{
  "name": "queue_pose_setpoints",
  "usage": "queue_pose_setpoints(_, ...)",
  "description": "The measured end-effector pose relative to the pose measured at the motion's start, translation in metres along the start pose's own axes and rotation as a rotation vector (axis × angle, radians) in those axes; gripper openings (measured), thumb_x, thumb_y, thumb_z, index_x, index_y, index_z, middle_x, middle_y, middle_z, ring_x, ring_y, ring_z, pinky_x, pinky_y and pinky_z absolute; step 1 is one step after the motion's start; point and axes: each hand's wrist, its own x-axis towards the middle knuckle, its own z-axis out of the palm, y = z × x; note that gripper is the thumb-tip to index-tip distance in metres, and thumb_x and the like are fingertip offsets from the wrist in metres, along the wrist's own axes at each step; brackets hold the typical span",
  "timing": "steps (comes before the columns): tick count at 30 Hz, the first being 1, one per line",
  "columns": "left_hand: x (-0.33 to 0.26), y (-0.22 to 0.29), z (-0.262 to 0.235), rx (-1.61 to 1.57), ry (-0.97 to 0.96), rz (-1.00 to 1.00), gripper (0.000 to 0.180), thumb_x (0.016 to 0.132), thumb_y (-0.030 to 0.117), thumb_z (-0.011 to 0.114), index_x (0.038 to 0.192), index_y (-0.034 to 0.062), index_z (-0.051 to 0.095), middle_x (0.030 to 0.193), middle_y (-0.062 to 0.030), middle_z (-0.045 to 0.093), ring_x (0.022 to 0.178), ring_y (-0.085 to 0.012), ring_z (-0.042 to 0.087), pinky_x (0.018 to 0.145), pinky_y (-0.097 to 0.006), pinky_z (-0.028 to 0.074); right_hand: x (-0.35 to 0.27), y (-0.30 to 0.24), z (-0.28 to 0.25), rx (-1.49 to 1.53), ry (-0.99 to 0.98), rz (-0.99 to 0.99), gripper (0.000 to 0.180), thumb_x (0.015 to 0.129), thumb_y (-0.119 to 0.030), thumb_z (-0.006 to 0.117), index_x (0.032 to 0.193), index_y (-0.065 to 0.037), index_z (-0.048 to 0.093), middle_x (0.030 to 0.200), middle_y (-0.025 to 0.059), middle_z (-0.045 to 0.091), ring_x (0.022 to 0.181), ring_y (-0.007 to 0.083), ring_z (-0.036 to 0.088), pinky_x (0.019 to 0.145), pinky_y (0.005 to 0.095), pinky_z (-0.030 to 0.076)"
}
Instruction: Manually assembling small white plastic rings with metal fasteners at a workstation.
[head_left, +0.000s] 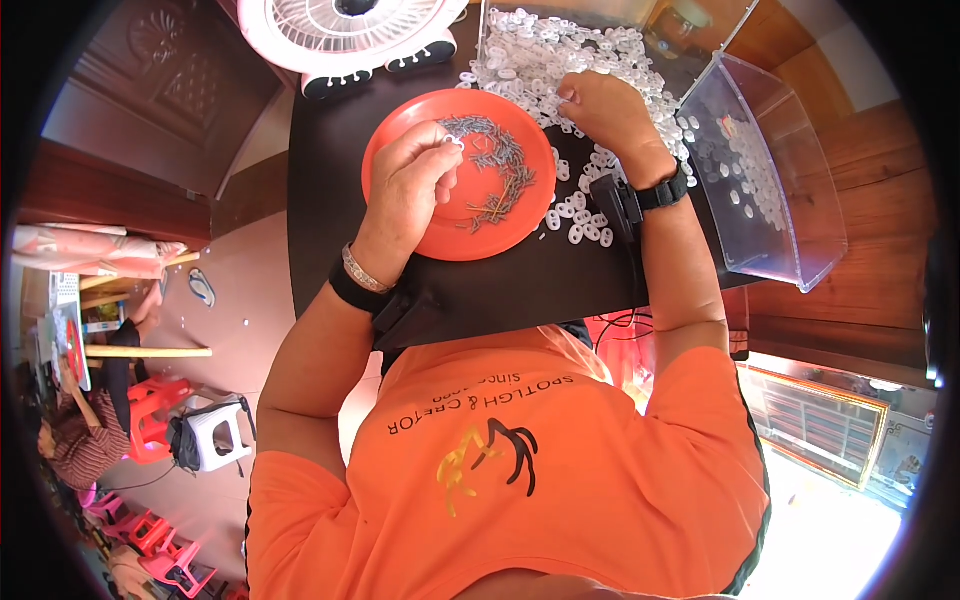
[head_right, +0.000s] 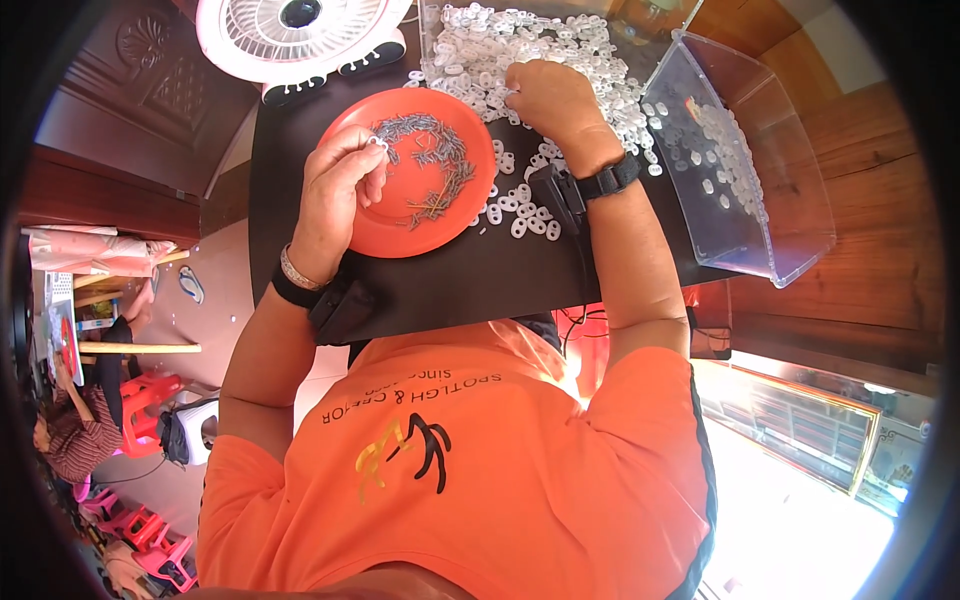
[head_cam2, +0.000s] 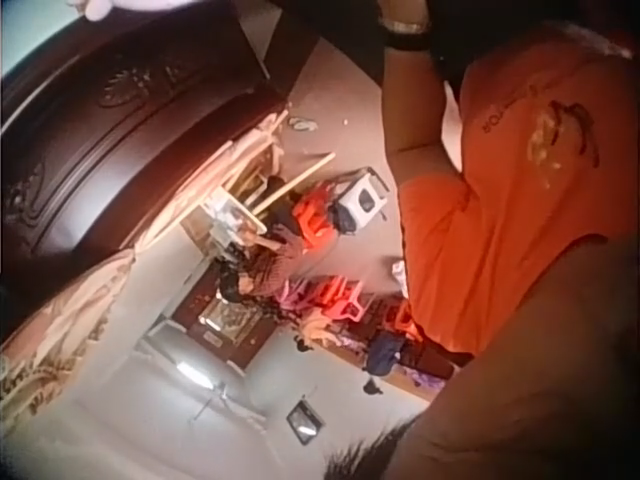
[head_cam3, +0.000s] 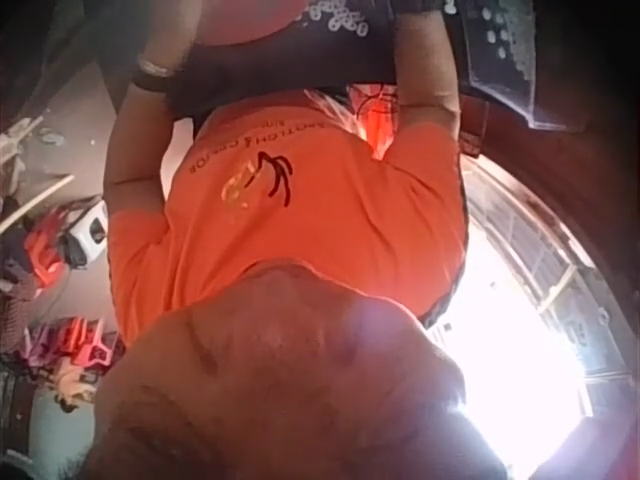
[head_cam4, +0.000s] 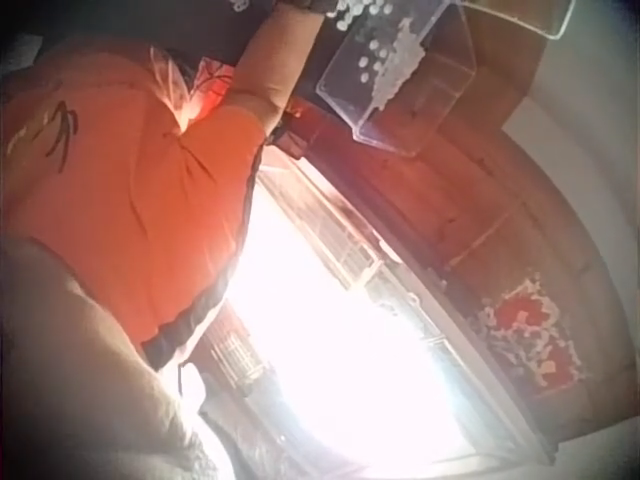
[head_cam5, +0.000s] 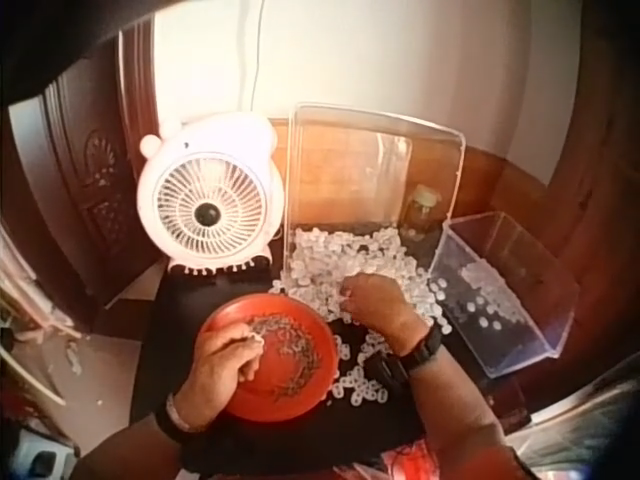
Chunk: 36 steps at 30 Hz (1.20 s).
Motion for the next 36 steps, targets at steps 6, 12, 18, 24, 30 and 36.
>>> queue_pose_setpoints(6,-0.001,0.000,0.000,-0.006,-0.013,-0.001,0.017,0.084,0.015,0.053,0.072,0.0036,0.053,0.061,-0.0007,0.051,0.051,-0.0064,0.045,0.048,-0.021,0.035,0.002,-0.003,0.001,0.019,0.036,-0.038,0.016,0.080,-0.021,0.058,0.088,-0.009,0.066,0.082,0.0102,0.066,0.078,0.0281,0.063,0.068,0.0371,0.048)
queue_pose_setpoints(12,-0.003,0.001,0.002,-0.014,0.002,-0.051,0.019,0.087,0.017,0.049,0.074,0.0046,0.054,0.061,0.0006,0.051,0.052,-0.0056,0.044,0.048,-0.019,0.032,-0.003,-0.036,-0.019,1.126,-0.166,-0.001,0.018,0.086,-0.017,0.063,0.097,-0.003,0.066,0.079,-0.0019,0.063,0.069,0.0045,0.054,0.064,0.0203,0.045)
queue_pose_setpoints(18,-0.002,-0.004,0.003,-0.100,0.010,-0.035,0.017,0.085,0.016,0.053,0.075,0.0034,0.053,0.061,0.0016,0.047,0.051,-0.0050,0.042,0.045,-0.020,0.034,-0.017,-0.078,-0.028,1.443,-0.288,-0.020,0.020,0.086,-0.013,0.064,0.101,0.000,0.063,0.081,0.0004,0.064,0.068,0.0050,0.055,0.065,0.0195,0.048)
queue_pose_setpoints(24,-0.003,-0.001,0.005,-0.133,0.003,-0.045,0.015,0.087,0.014,0.053,0.077,0.0029,0.054,0.063,0.0016,0.047,0.051,-0.0043,0.041,0.045,-0.019,0.034,-0.021,-0.086,-0.020,1.528,-0.307,-0.047,0.017,0.086,-0.009,0.063,0.100,0.000,0.063,0.082,0.0018,0.064,0.070,0.0062,0.056,0.066,0.0204,0.049)
queue_pose_setpoints(30,-0.004,-0.002,0.005,-0.128,0.005,-0.030,0.014,0.086,0.014,0.053,0.077,0.0031,0.054,0.062,0.0017,0.047,0.051,-0.0044,0.041,0.045,-0.019,0.033,-0.022,-0.088,-0.019,1.547,-0.304,-0.030,0.017,0.086,-0.008,0.063,0.100,0.000,0.063,0.082,0.0025,0.064,0.069,0.0063,0.056,0.065,0.0208,0.049)
queue_pose_setpoints(36,-0.003,-0.002,0.004,-0.107,0.021,-0.044,0.016,0.085,0.015,0.053,0.073,0.0035,0.053,0.060,0.0019,0.046,0.050,-0.0049,0.041,0.045,-0.020,0.033,-0.023,-0.088,-0.023,1.531,-0.284,-0.016,0.017,0.087,-0.009,0.062,0.100,0.001,0.063,0.082,0.0027,0.065,0.069,0.0063,0.057,0.066,0.0211,0.049)
